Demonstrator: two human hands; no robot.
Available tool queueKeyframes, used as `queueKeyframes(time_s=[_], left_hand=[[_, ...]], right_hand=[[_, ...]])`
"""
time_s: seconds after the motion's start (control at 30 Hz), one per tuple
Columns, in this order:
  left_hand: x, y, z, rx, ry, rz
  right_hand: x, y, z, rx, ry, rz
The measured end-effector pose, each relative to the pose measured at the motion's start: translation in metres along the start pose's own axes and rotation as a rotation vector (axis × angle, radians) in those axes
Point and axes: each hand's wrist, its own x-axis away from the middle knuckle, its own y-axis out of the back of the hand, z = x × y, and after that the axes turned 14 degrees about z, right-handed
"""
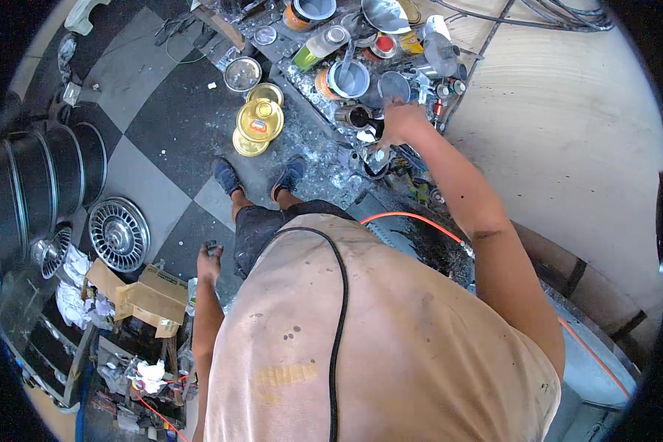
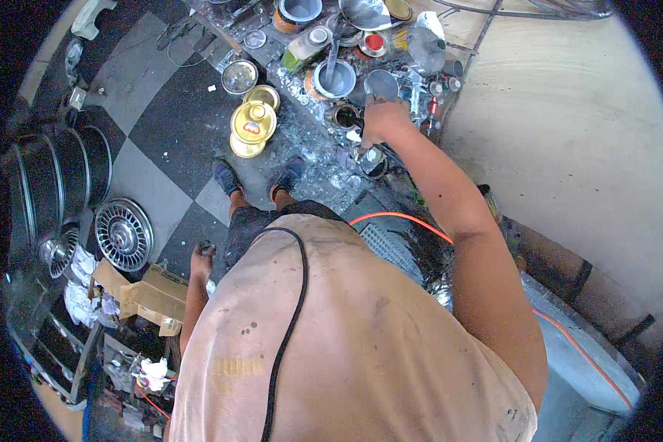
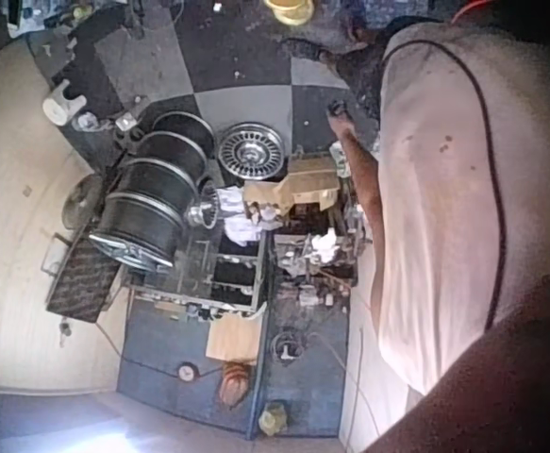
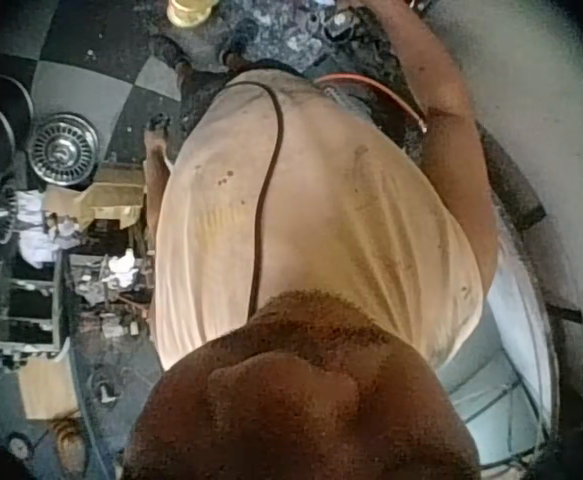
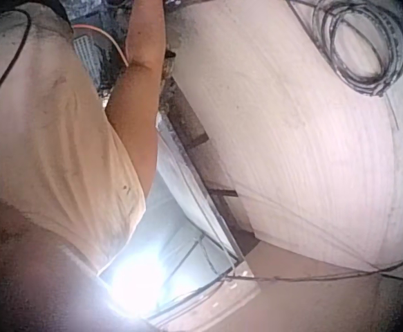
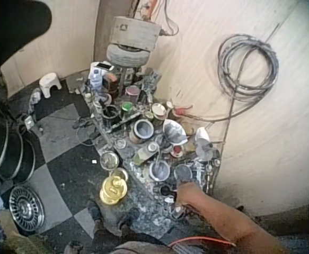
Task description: The person is mixing automotive paint and preparing a spray gun cup for use.
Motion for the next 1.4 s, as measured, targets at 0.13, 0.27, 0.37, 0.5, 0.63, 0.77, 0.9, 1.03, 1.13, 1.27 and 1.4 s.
queueKeyframes(time_s=[0.13, 0.27, 0.37, 0.5, 0.63, 0.77, 0.9, 1.03, 1.13, 1.27, 1.4], left_hand=[[-0.01, 0.013, -0.008, 0.166, -0.015, 0.1], [-0.012, 0.018, 0.004, 0.118, -0.046, 0.032], [-0.012, 0.021, 0.022, -0.005, 0.0, -0.044], [-0.008, 0.019, 0.014, 0.014, 0.034, 0.018], [-0.006, 0.02, -0.005, -0.039, -0.015, 0.039], [0.003, 0.023, -0.029, -0.102, -0.063, 0.058], [0.014, 0.04, -0.073, -0.152, 0.0, 0.039], [0.014, 0.062, -0.076, -0.065, -0.008, 0.028], [0.008, 0.079, -0.024, 0.302, -0.252, 0.035], [0.044, 0.065, -0.058, 0.281, -0.295, 0.132], [0.064, 0.043, -0.115, -0.363, 0.11, 0.025]], right_hand=[[-0.001, -0.014, -0.006, -0.125, -0.027, -0.083], [0.016, -0.036, -0.011, -0.415, 0.067, -0.185], [0.024, -0.074, -0.017, -0.66, 0.162, -0.346], [0.019, -0.131, -0.034, -1.082, 0.35, -0.744], [0.01, -0.153, -0.058, -1.276, 0.098, -0.889], [-0.052, -0.171, -0.091, -1.343, -0.131, -0.899], [-0.092, -0.163, -0.087, -1.345, -0.206, -0.922], [-0.105, -0.147, -0.076, -1.422, -0.239, -0.875], [-0.117, -0.138, -0.071, -1.386, -0.258, -0.953], [-0.135, -0.155, -0.079, -1.276, -0.221, -1.006], [-0.132, -0.151, -0.09, -1.364, -0.21, -0.992]])
